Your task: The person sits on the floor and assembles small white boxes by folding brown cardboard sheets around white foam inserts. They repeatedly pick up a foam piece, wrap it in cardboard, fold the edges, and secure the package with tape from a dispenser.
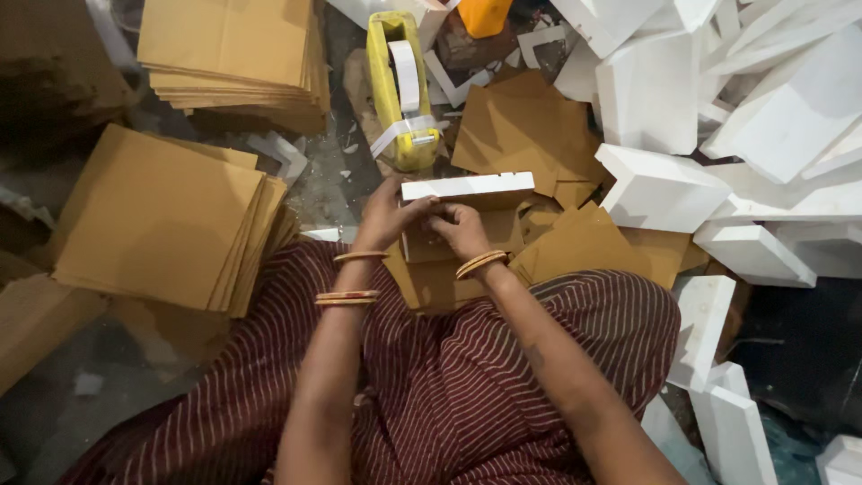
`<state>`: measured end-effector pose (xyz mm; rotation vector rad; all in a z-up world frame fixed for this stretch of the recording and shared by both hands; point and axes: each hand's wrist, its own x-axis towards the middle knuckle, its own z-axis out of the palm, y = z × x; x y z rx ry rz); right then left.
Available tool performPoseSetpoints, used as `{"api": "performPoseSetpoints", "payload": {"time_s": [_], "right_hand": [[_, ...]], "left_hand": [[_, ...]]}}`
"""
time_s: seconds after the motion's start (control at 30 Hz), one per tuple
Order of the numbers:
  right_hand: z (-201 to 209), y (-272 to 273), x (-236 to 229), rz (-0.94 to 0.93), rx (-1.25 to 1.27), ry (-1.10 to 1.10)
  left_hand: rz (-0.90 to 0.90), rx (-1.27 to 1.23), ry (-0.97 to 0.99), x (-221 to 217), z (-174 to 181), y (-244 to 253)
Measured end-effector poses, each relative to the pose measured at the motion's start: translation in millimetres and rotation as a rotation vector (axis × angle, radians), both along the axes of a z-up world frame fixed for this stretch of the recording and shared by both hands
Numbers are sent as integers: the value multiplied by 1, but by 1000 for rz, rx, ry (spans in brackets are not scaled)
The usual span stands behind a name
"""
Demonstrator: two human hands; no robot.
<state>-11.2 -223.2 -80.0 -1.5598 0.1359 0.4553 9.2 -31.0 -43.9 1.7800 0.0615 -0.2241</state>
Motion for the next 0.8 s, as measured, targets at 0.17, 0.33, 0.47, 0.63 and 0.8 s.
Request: {"api": "performPoseSetpoints", "payload": {"time_s": [0.17,0.33,0.47,0.63,0.8], "right_hand": [[32,-6,14,140,-8,203],[108,-6,10,250,-788,-310],[143,4,20,42,-747,-690],[121,25,61,124,-587,-581],[96,22,86,246,-521,-181]], "left_hand": [[-9,110,-139,-2,21,2],[19,255,-256,-6,27,1],[18,180,-205,-10,36,1],[37,215,-292,-13,40,-2],[60,297,-424,-17,34,-1]]}}
